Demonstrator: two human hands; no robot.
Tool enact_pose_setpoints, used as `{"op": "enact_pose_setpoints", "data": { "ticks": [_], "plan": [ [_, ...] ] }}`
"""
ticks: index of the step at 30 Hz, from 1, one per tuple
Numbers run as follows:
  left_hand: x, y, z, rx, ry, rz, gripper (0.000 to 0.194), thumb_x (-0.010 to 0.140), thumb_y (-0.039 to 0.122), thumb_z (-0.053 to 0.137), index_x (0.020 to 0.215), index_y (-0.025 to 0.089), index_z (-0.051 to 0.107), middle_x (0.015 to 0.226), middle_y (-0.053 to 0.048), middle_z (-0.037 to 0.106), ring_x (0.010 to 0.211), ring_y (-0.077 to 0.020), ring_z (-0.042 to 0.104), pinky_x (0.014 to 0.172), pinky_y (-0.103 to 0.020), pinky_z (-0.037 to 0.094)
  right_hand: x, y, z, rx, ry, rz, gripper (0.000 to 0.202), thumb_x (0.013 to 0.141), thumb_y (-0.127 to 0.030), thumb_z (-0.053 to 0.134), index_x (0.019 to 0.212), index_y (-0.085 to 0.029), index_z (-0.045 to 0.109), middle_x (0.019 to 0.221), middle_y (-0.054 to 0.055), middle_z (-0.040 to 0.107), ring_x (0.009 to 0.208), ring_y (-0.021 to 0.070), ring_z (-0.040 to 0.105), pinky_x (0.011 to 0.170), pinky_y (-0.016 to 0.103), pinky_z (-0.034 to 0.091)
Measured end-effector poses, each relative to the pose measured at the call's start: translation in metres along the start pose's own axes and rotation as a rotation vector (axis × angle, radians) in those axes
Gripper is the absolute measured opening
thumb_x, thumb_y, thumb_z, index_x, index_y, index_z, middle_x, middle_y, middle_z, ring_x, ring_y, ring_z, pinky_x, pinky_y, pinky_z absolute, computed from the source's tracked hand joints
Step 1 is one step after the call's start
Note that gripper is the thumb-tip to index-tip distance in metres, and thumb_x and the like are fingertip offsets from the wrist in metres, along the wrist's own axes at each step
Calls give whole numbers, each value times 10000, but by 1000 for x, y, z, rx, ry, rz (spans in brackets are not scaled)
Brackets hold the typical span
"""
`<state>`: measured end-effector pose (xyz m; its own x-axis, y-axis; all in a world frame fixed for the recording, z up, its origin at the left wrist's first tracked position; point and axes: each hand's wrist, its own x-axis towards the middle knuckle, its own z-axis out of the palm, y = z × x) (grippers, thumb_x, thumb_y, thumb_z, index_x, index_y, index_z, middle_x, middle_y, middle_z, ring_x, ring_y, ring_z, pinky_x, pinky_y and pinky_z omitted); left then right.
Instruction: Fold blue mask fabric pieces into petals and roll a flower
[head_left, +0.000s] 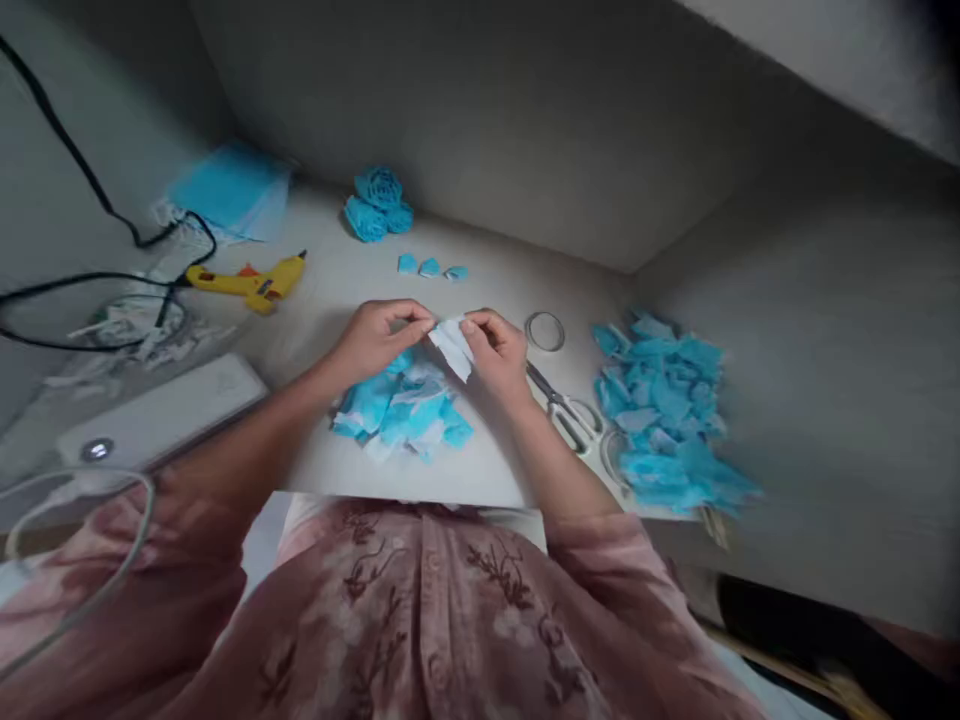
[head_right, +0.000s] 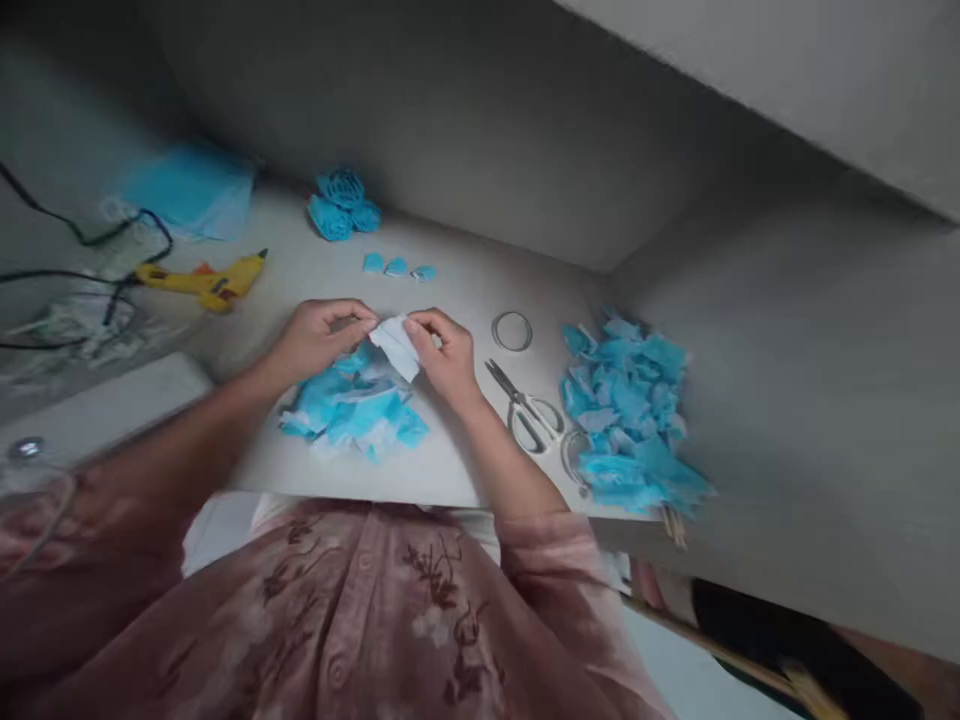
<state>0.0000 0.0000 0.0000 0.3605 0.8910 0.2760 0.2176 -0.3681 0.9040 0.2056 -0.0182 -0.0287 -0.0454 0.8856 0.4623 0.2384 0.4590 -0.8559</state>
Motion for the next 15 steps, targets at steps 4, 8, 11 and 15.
{"op": "enact_pose_setpoints", "data": {
  "ticks": [4, 8, 11, 15],
  "plan": [
    [-1, 2, 3, 73, 39, 13, 241, 854, 373, 576, 757, 171, 664, 699, 1, 670, 699, -136, 604, 709, -239, 472, 0, 1, 0, -32, 38, 17, 297, 945, -470, 647, 880, -194, 736, 791, -11, 707, 734, 120, 621, 718, 250, 474],
    [0, 3, 3, 120, 49, 32, 208, 834, 341, 567, 767, 170, 665, 718, 0, 678, 700, -135, 603, 713, -240, 472, 1, 0, 0, -9, 81, 35, 285, 926, -464, 661, 865, -195, 732, 778, -11, 701, 724, 119, 614, 712, 252, 474],
    [0, 3, 3, 101, 39, 33, 189, 821, 329, 574, 776, 167, 663, 727, -1, 677, 702, -134, 597, 708, -241, 467, 2, 0, 2, 63, 96, 114, 309, 886, -498, 683, 844, -194, 718, 752, -15, 676, 681, 112, 579, 667, 247, 464],
    [0, 1, 4, -55, 2, -5, 215, 831, 367, 608, 761, 166, 641, 705, -4, 655, 670, -125, 573, 685, -241, 459, 4, -2, 8, 269, 82, 328, 344, 808, -528, 754, 792, -197, 662, 650, -47, 588, 566, 82, 477, 550, 219, 402]
  ]
}}
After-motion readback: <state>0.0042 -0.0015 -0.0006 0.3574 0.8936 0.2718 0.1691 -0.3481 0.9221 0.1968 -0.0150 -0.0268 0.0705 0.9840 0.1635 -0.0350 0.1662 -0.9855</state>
